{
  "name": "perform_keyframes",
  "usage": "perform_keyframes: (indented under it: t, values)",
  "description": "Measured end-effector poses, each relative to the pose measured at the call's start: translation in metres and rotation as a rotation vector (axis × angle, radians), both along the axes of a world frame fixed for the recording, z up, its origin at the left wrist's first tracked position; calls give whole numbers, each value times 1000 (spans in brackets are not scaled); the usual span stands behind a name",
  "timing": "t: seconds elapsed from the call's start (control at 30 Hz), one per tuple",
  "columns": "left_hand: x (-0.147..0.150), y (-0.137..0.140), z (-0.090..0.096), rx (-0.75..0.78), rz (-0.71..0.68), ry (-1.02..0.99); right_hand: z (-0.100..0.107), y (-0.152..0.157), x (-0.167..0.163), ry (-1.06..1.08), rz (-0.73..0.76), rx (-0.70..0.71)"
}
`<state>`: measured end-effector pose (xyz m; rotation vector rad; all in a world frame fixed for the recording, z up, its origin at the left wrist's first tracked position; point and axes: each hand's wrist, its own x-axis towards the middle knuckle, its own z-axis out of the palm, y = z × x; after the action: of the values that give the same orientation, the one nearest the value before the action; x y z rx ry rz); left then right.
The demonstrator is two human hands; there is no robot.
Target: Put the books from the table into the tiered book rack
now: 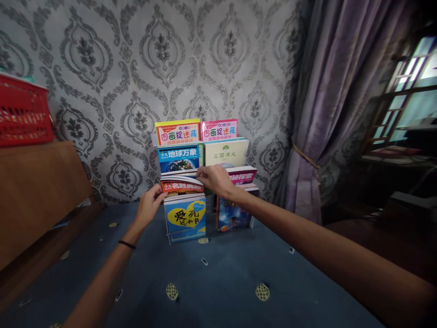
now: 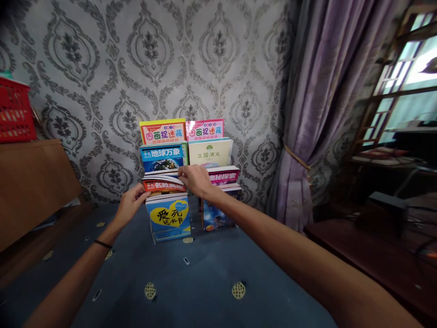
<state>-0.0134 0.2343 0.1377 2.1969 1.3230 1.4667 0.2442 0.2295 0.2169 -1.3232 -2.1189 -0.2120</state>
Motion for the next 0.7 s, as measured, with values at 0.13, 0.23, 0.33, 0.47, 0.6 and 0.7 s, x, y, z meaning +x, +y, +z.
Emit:
perform_keyframes:
  t: [0.13,0.23,0.33,0.47,0.6,0.7]
  values:
    - [0,1,-1,-19,-19,-10,-1,-3,-1,-34,-50,28]
    - [0,0,-1,-27,-12,-10,3,1,0,-14,-15,-30]
    - [0,-1,0,-23,-9,-11,8,8,1,-3,35,-107]
    - [1,0,0,-10,1,-12,5,15,2,6,81,-136]
    - [0,2,-1,-10,-11,-12,-8,15,-2,3,52,-71]
    - [-2,4,-3,-6,-12,-13,-15,14,-5,91,5,5]
